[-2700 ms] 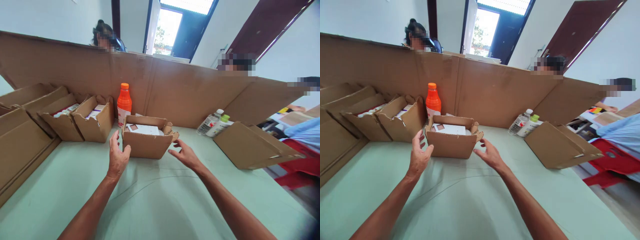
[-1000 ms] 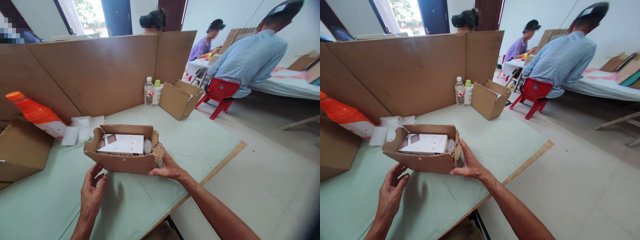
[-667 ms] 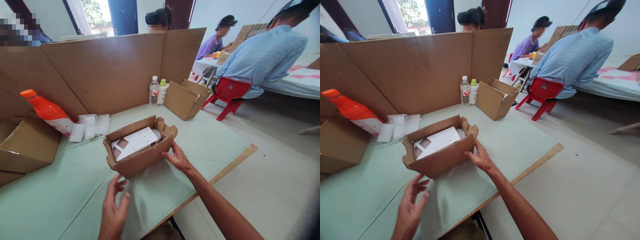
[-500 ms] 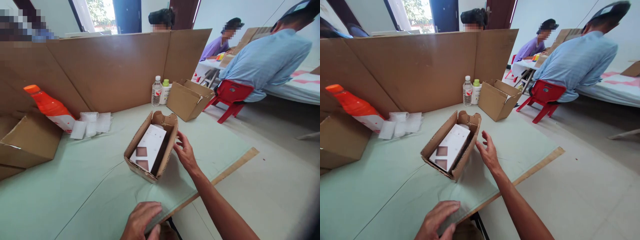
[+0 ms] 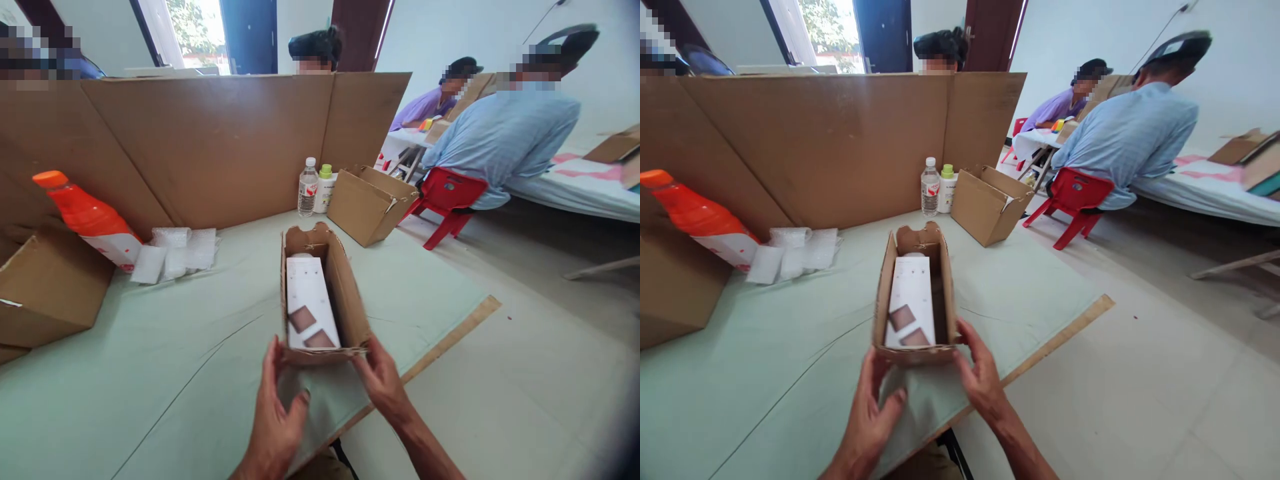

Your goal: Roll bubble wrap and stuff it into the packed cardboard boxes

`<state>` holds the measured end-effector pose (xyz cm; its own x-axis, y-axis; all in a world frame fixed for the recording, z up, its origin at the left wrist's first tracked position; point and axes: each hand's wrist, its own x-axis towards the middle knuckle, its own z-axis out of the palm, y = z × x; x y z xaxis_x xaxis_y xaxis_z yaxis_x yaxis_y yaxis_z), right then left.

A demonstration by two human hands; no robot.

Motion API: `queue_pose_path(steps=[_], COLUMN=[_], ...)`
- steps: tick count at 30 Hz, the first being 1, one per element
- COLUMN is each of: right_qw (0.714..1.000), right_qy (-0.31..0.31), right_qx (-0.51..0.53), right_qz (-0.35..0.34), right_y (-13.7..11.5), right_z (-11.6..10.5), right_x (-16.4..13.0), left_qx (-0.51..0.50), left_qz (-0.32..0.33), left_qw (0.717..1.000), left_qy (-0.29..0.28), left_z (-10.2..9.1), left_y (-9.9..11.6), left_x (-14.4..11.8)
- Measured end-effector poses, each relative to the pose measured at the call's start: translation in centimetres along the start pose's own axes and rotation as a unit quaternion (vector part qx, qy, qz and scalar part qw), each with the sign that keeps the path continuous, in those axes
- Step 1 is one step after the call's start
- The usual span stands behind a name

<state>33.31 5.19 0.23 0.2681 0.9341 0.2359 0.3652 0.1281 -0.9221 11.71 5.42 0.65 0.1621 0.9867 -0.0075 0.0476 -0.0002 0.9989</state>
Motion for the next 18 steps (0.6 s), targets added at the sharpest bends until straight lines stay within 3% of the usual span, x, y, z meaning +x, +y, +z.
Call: queue_pose_path(steps=[3, 6, 11, 15, 18], right_qw=[0.992, 0.992, 0.983, 0.972, 0.966], right_qy=[0.109, 0.119, 0.123, 0.144, 0.161], right_qx=[0.047, 0.037, -0.131, -0.172, -0.185], right_qz=[0.033, -0.006, -0.033, -0.074, -0.085], right_y=[1.4, 2.4, 2.7, 1.8, 1.0], right_z=[-3.3, -4.7, -1.3, 1.4, 1.7], right_x=[-0.7, -2.3, -3.7, -2.4, -1.6], left_qx=[-0.036, -0.047, -0.044, -0.023, -0.018], left_qz=[-0.005, -0.005, -0.01, 0.001, 0.01], left_qw=[0.995, 0.991, 0.991, 0.992, 0.99], left_qy=[-0.095, -0.124, -0.123, -0.127, -0.141], left_z=[2.7, 3.9, 3.6, 3.7, 4.5], left_y=[-0.1, 0.5, 0.5, -0.7, -1.1], left_x=[-1.8, -1.3, 0.0, -0.1, 0.0])
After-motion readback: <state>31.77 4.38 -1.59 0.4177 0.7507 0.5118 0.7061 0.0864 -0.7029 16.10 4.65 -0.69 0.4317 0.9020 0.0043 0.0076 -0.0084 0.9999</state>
